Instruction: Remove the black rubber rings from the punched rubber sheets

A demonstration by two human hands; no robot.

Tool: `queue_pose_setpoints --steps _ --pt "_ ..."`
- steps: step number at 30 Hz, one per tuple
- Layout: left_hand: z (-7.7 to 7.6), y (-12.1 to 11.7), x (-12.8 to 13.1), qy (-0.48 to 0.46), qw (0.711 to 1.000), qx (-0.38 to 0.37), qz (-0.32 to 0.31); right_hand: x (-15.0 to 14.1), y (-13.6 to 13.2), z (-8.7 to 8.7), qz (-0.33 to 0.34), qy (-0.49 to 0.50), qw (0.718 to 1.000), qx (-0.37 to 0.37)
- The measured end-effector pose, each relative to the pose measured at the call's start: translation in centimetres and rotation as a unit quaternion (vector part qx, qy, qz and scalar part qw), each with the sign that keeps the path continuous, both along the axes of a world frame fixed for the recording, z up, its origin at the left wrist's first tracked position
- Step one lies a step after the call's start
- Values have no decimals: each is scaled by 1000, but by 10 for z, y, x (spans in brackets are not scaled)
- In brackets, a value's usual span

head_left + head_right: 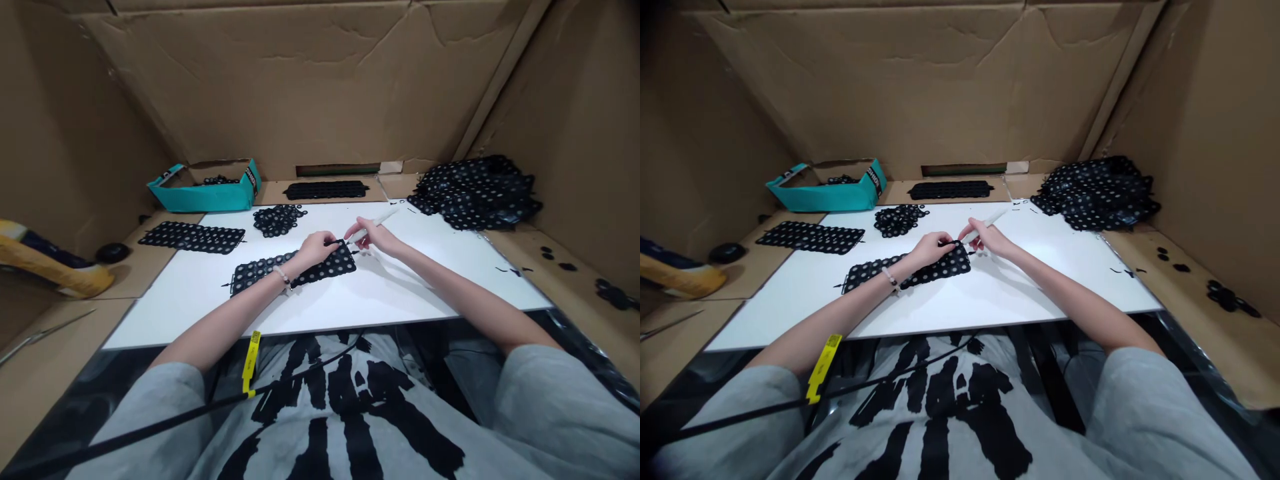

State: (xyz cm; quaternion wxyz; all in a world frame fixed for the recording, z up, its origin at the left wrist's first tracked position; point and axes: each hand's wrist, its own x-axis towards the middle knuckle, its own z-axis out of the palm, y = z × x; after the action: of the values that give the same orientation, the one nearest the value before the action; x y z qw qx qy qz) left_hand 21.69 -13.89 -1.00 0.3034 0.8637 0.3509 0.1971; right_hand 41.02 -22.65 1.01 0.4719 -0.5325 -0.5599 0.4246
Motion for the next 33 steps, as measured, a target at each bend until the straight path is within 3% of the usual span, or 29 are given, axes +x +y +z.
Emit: queue_pose_setpoints --steps 7,18,25,29,33 --pt "-1 -7 -1 -96 990 -89 -56 -1 -12 -5 -44 -45 997 39" --pt "-2 -9 -1 -143 976 -156 -47 -8 -8 -7 -89 79 993 -9" --pt "0 -12 -2 -152 971 -174 -58 -7 -6 -10 -82 74 994 -8" --pt "2 -13 -3 -151 967 -192 -65 -8 -10 -13 -70 22 997 11" --pt "4 -14 -5 -140 960 -230 -74 -14 -16 -14 -82 -113 988 59"
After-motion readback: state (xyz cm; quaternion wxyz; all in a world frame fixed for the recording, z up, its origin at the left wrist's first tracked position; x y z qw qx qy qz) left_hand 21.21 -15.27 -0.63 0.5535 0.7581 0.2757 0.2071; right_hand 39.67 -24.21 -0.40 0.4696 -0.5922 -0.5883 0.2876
